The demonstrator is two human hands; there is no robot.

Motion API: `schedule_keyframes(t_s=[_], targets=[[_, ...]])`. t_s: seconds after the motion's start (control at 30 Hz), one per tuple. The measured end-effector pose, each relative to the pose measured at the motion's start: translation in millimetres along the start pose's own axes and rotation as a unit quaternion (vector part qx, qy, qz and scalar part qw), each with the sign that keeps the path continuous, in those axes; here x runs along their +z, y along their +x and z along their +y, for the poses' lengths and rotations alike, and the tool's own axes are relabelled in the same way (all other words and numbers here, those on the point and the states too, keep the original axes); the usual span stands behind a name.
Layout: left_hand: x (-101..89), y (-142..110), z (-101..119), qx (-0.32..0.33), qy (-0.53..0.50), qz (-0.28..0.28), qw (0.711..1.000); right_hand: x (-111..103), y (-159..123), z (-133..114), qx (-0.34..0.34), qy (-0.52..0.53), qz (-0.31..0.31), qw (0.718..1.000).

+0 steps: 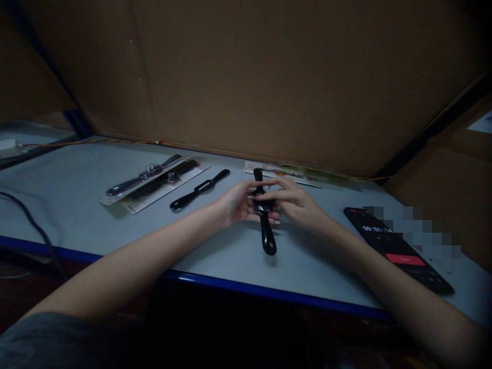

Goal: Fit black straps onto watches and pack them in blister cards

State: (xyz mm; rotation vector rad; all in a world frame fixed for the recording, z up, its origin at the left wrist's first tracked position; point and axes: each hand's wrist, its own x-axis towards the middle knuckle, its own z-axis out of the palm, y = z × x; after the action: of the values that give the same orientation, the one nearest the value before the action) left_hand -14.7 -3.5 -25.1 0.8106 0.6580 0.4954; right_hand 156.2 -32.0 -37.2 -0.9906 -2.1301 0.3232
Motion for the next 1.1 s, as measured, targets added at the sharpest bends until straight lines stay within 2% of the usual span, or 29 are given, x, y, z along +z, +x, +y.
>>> schedule_keyframes(t_s=[0.1,0.2,0.33,0.43,0.5,0.57,0.67,0.87,1.0,1.1], targets=[[1.3,-2,0,0.008,0.006,0.010,1.000,-4,1,0,0.038,0.043,-0.010,0.998],[2.2,-3,1,0.029,0.010,0.025,0.999,-17,3,2,0.084,0.058,0.011,0.995],[0.5,-1,-1,0.059,0.014,0.043,0.997,-39,0,22,0.166,-0.046,0.037,0.984],[-0.7,0,-2,0.061,0.019,0.058,0.996,-48,-7,43,0.247,-0.128,-0.040,0.960],[-0.7,1,-2,0.061,0.025,0.067,0.996,-50,-11,52,0.277,-0.150,-0.093,0.945],[-0.5,1,-2,0.066,0.034,0.072,0.995,-48,-13,56,0.273,-0.149,-0.113,0.944],[-1.5,1,-3,0.075,0.044,0.069,0.994,-42,-13,56,0.250,-0.110,-0.105,0.956],[-3.0,3,-5,0.083,0.051,0.069,0.993,-36,-11,46,0.255,-0.064,-0.052,0.964],[-1.2,1,-5,0.073,0.049,0.064,0.994,-35,-6,31,0.251,0.027,0.018,0.967],[-0.5,1,-5,0.064,0.046,0.060,0.995,-32,-1,16,0.250,0.093,0.025,0.963]])
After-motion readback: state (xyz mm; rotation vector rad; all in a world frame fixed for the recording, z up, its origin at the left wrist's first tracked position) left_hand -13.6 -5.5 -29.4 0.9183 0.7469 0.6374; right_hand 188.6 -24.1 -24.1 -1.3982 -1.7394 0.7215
